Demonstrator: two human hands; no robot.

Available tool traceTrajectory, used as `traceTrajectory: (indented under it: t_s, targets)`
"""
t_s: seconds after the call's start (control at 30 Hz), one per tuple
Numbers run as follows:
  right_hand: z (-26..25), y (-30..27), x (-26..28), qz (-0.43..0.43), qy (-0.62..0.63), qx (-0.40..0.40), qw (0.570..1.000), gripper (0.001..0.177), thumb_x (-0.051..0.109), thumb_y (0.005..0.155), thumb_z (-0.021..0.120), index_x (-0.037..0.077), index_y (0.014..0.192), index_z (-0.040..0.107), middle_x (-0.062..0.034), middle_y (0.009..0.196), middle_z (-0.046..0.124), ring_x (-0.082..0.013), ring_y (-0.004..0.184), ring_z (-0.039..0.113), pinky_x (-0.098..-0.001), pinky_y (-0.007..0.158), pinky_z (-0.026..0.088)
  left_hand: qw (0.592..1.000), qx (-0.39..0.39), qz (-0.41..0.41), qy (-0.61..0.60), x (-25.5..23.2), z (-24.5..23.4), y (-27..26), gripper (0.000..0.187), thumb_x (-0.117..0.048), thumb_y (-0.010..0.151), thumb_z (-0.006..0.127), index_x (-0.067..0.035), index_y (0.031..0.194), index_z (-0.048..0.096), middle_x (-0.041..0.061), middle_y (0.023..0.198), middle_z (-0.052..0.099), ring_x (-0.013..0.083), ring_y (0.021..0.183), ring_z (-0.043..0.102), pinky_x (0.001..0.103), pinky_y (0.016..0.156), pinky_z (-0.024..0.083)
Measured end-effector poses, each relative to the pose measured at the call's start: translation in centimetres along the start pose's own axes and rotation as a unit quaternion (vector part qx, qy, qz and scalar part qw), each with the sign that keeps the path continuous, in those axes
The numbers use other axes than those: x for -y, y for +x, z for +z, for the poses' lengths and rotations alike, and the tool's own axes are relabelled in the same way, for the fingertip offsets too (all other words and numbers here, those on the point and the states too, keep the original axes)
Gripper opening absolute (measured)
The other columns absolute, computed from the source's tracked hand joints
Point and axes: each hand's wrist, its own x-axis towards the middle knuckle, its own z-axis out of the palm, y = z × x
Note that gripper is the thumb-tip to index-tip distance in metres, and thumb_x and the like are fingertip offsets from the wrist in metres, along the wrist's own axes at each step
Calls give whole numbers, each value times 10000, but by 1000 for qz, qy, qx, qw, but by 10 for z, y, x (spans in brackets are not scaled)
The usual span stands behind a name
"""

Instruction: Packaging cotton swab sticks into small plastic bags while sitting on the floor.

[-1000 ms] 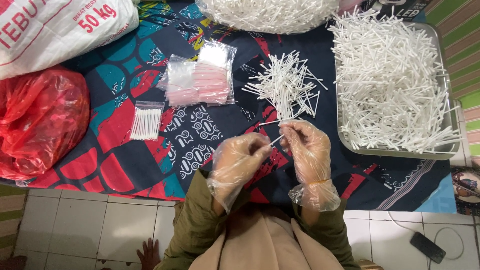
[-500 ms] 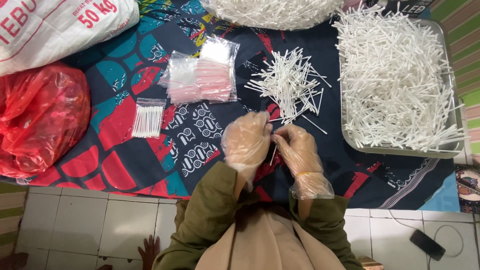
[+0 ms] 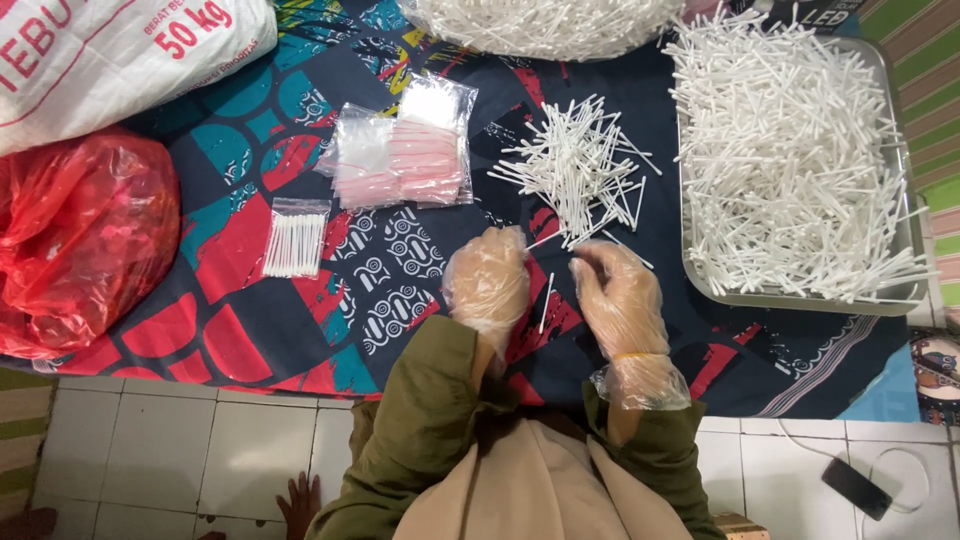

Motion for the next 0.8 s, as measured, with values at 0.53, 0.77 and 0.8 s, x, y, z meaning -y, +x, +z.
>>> traceTrajectory:
  t_s: [0.53,0.77,0.8]
  targets:
    - [-13,-7,21,-247,-3,-49,968,142,134,912,783,166,1047,812,-67,894,639,-344,788,694,-428,593,575,969,-11,136,-207,5,-95,12,179,-250,996,532,-187,835,580,-15,727,506,233,673,605,345,605,491]
    - [-20,-13,25,-179,-41,18,983,91,210,935,735,251,1006,776,-21,869,637,-343,803,708,-457,590,570,941,36,69,-331,1,-87,4,135,-370,990,612,-292,901,677,-102,787,632,170,755,695,279,706,564]
    - [-21,-13,24,-164,-48,27,985,75,206,939,727,248,988,764,-27,864,635,-349,799,705,-468,596,566,931,50,49,-359,0,-87,3,122,-369,980,642,-295,895,689,-107,797,661,166,771,713,272,715,574]
